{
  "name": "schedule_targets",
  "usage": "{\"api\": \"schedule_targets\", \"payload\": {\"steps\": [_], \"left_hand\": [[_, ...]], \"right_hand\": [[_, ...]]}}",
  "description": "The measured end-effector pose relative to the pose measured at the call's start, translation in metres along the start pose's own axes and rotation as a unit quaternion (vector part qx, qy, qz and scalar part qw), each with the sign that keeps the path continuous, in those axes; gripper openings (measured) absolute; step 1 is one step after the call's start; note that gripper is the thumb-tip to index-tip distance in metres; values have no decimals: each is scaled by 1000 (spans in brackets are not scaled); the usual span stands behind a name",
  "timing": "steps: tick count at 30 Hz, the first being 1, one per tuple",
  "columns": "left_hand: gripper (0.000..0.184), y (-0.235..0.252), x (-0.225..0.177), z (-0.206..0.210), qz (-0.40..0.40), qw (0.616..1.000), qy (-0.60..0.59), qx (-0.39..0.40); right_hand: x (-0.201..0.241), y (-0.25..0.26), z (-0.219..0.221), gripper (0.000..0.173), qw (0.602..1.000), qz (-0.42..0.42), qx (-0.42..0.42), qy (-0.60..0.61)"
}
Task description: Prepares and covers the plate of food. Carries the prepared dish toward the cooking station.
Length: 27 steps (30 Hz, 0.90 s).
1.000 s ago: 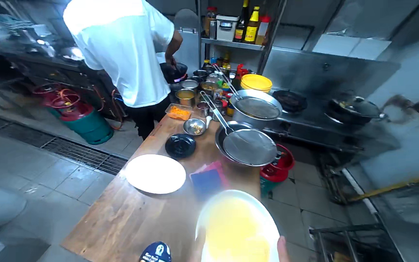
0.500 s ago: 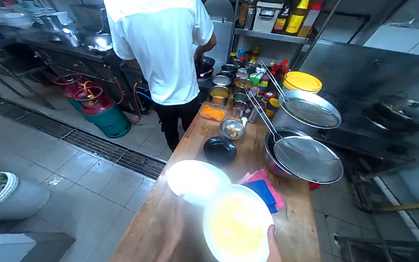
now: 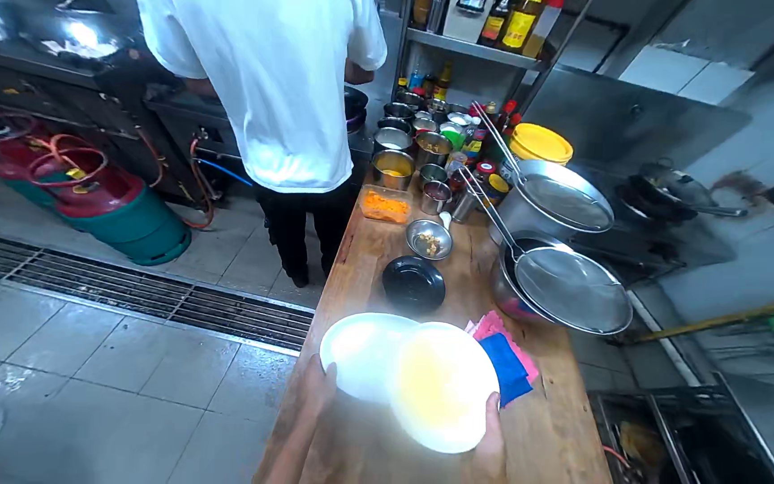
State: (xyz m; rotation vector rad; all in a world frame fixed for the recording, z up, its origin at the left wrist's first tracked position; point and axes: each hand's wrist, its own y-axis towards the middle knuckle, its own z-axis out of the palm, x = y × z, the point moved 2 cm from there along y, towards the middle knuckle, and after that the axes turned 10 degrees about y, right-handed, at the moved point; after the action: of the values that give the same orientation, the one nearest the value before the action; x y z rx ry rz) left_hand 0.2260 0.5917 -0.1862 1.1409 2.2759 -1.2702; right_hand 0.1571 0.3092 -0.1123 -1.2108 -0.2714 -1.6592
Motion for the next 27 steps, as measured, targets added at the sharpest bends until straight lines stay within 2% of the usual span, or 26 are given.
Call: {"api": "schedule_targets", "payload": {"steps": [7,12,16,18,27], "left_hand": [[41,-18,17,6,-15,997,-82,-8],[53,-43,26,5,-23,997,-75,-2],[47,-60,40,4,-17,998,-66,-5],[50,-71,46,4,-18,998,-66,3],[42,-113,64,5,-50,990,-128,10]], "right_hand": [[-10,4,9,55,1000,15,-5,-27],[-16,1,12,54,999,16,11,-45],[-19,-7,13,53,998,26,12,-54],[-20,-14,11,52,997,25,11,-67],[-28,-42,-8,52,997,43,-4,-71]]}}
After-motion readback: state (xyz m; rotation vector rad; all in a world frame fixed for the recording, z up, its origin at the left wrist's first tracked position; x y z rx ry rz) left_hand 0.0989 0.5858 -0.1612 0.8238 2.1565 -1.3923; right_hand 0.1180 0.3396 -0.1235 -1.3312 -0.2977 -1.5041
